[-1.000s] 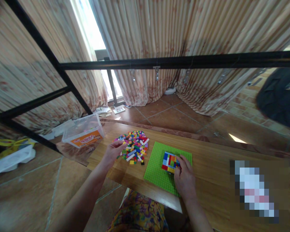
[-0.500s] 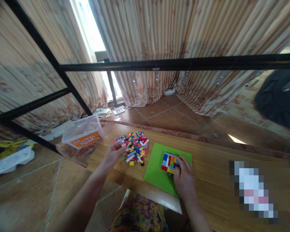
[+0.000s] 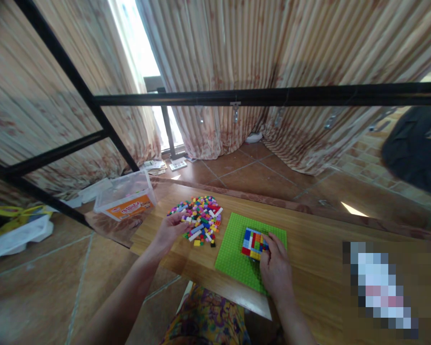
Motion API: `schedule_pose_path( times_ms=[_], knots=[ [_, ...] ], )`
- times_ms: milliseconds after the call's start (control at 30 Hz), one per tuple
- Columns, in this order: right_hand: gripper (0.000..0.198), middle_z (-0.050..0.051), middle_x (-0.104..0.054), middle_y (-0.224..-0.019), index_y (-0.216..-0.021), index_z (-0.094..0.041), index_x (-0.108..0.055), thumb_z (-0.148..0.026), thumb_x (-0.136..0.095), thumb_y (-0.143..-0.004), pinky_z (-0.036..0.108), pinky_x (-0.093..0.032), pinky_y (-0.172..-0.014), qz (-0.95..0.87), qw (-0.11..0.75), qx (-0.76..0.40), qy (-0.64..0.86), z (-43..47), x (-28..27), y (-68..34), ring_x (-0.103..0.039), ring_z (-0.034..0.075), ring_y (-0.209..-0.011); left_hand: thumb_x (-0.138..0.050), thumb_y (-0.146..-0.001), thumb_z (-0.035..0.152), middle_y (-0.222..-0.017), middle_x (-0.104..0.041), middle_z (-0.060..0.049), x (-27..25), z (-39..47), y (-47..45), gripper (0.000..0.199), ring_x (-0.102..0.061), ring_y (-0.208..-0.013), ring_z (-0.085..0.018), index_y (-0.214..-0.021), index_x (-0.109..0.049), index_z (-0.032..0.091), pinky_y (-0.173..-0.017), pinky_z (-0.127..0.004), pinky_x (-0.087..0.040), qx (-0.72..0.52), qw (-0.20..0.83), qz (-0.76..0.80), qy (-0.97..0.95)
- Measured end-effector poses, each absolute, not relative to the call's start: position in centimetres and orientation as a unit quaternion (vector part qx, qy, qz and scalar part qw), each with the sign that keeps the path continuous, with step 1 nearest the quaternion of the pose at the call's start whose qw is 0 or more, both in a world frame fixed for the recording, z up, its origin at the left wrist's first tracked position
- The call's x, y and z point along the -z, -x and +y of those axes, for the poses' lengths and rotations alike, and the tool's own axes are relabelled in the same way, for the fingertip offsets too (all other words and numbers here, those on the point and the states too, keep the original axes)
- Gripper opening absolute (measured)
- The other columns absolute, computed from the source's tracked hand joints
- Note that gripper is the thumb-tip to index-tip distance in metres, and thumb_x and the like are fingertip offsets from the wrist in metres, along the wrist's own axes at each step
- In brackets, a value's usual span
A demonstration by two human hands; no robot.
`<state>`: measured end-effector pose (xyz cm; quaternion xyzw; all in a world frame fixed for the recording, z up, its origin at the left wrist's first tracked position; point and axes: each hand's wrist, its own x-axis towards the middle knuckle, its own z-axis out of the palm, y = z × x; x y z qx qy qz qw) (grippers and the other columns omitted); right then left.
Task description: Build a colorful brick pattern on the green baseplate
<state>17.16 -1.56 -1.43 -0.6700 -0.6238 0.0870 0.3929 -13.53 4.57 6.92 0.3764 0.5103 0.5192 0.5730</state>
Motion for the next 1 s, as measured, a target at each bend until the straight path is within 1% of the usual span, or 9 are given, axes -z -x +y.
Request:
schedule_pose_path(
  times_ms=[100,200,267,400,467,567,800,1000],
  knots=[
    [0.042,0.014,-0.054,-0.133,-0.120,-0.015,-0.060,-0.024,-0.037,-0.086,0.049,-0.038,-0.109,-0.624,0.390,-0.089,0.671,-1.6,1.4,-17.1,-0.050,0.026,-0.122,-0.079,-0.059,0.027,-0.069,-0.070,0.000,-6.9,4.5,13.5,0.027,-0.069,-0.070,-0.016,-0.077,-0.065,0.014,-0.066,-0.025,-0.055,-0.524,0.571,0.507,-0.378],
    [0.042,0.014,-0.053,-0.133,-0.119,-0.015,-0.060,-0.024,-0.036,-0.086,0.049,-0.039,-0.108,-0.624,0.387,-0.089,0.673,-1.6,1.5,-17.1,-0.050,0.027,-0.122,-0.077,-0.062,0.030,-0.071,-0.070,-0.001,-6.8,4.4,13.4,0.025,-0.069,-0.070,-0.016,-0.076,-0.062,0.014,-0.067,-0.027,-0.056,-0.520,0.573,0.511,-0.374],
    [0.043,0.014,-0.053,-0.132,-0.119,-0.015,-0.060,-0.024,-0.036,-0.086,0.049,-0.040,-0.107,-0.622,0.390,-0.087,0.674,-1.6,1.5,-17.1,-0.051,0.027,-0.121,-0.076,-0.064,0.031,-0.073,-0.071,-0.001,-6.8,4.4,13.4,0.026,-0.070,-0.068,-0.017,-0.078,-0.062,0.015,-0.064,-0.028,-0.056,-0.510,0.577,0.515,-0.377],
    [0.042,0.013,-0.054,-0.132,-0.120,-0.017,-0.060,-0.024,-0.037,-0.085,0.050,-0.040,-0.106,-0.625,0.393,-0.083,0.669,-1.5,1.7,-17.2,-0.051,0.026,-0.120,-0.073,-0.067,0.032,-0.073,-0.072,-0.002,-6.7,4.5,13.2,0.023,-0.070,-0.064,-0.018,-0.079,-0.060,0.017,-0.054,-0.025,-0.053,-0.496,0.561,0.528,-0.400],
    [0.042,0.013,-0.054,-0.132,-0.120,-0.017,-0.060,-0.024,-0.037,-0.085,0.051,-0.040,-0.106,-0.627,0.392,-0.085,0.668,-1.5,1.7,-17.3,-0.051,0.027,-0.121,-0.071,-0.067,0.030,-0.069,-0.071,-0.001,-6.6,4.6,13.2,0.020,-0.069,-0.061,-0.018,-0.077,-0.060,0.017,-0.052,-0.024,-0.052,-0.503,0.545,0.536,-0.403],
    [0.042,0.013,-0.053,-0.133,-0.120,-0.017,-0.060,-0.025,-0.037,-0.086,0.050,-0.040,-0.106,-0.626,0.392,-0.087,0.669,-1.5,1.7,-17.2,-0.051,0.027,-0.121,-0.071,-0.065,0.029,-0.065,-0.069,0.001,-6.6,4.7,13.1,0.018,-0.068,-0.058,-0.016,-0.075,-0.060,0.017,-0.053,-0.024,-0.053,-0.523,0.528,0.544,-0.390],
    [0.041,0.013,-0.054,-0.132,-0.119,-0.016,-0.061,-0.024,-0.037,-0.086,0.050,-0.040,-0.107,-0.625,0.394,-0.082,0.668,-1.6,1.4,-17.1,-0.051,0.027,-0.121,-0.073,-0.061,0.030,-0.062,-0.067,0.001,-6.2,4.9,13.0,0.020,-0.068,-0.059,-0.017,-0.072,-0.062,0.017,-0.055,-0.026,-0.055,-0.544,0.518,0.545,-0.372],
    [0.042,0.014,-0.054,-0.132,-0.119,-0.016,-0.061,-0.023,-0.038,-0.085,0.051,-0.040,-0.106,-0.626,0.394,-0.083,0.668,-1.6,1.3,-17.1,-0.051,0.027,-0.120,-0.073,-0.063,0.030,-0.063,-0.067,0.001,-5.8,5.1,12.8,0.019,-0.067,-0.059,-0.016,-0.073,-0.063,0.017,-0.055,-0.026,-0.055,-0.556,0.504,0.546,-0.373]
  ],
)
